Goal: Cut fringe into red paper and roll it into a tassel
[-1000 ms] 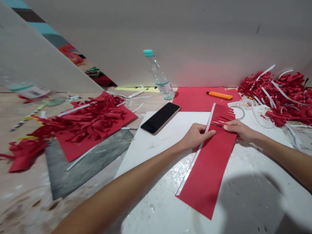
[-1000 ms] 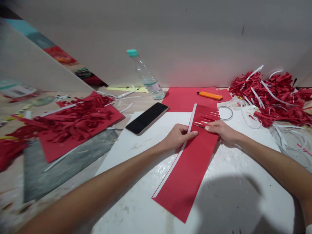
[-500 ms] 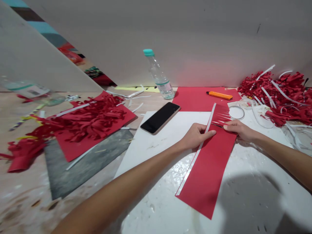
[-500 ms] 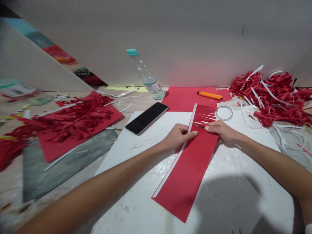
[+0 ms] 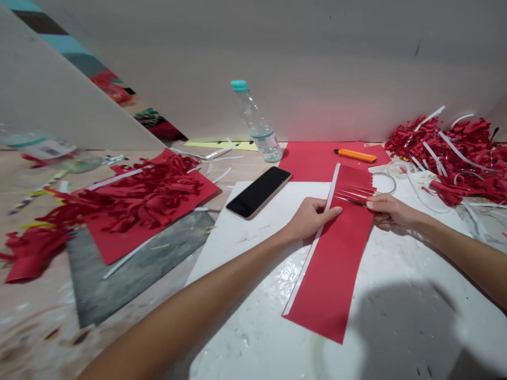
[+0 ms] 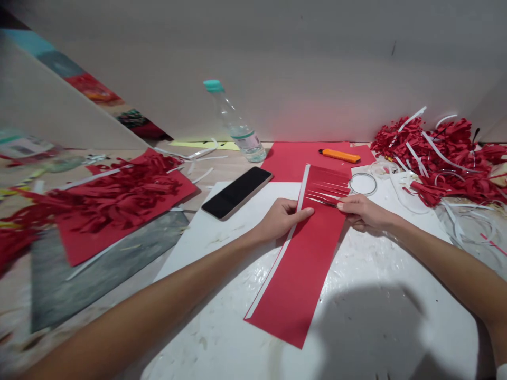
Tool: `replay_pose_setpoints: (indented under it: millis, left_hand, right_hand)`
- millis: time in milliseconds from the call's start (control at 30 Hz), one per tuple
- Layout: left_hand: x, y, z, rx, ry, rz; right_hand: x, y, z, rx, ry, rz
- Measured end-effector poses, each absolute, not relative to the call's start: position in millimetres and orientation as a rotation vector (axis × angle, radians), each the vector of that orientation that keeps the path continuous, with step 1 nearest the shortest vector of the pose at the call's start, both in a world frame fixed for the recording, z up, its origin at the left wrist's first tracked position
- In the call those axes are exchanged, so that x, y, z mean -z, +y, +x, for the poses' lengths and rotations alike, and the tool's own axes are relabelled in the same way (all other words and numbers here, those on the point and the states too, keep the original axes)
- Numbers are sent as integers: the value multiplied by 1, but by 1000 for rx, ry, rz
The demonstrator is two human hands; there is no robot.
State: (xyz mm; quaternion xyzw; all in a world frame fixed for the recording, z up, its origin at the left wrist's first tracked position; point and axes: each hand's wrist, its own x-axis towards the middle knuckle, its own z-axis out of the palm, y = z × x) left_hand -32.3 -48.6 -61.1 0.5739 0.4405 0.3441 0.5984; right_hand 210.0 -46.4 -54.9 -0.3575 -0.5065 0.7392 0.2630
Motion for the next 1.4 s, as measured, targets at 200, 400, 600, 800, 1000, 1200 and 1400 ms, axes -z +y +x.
replay_pose_setpoints:
  millis: [200,400,600,800,1000,1200,1400]
  left_hand:
    - [61,-40,-44,-879,1106,1354]
    - [60,-40,-45,-894,1139,1418]
    - [60,-41,-44,-894,1160,1419]
    - [63,-40,-44,-898,1177,1463]
    - [62,-40,-44,-896,1172,1460]
    - [61,-41,-43,-893,1164,1442]
    - [60,-41,-44,-891,1176,1468]
  right_hand:
    - [57,-40,228,-2069,-1331,-996]
    - [54,-36,234,-2147,-1276,-984]
    - [52,-39,230,-2115,-1382,-1009]
    - [54,-43,224,-2037,-1472,-1002]
    - [53,-43,223,-2017,-1487,-1007]
    - [53,-43,223,-2026,-1489,-996]
    - [52,-43,224,-2016,-1475,-1012]
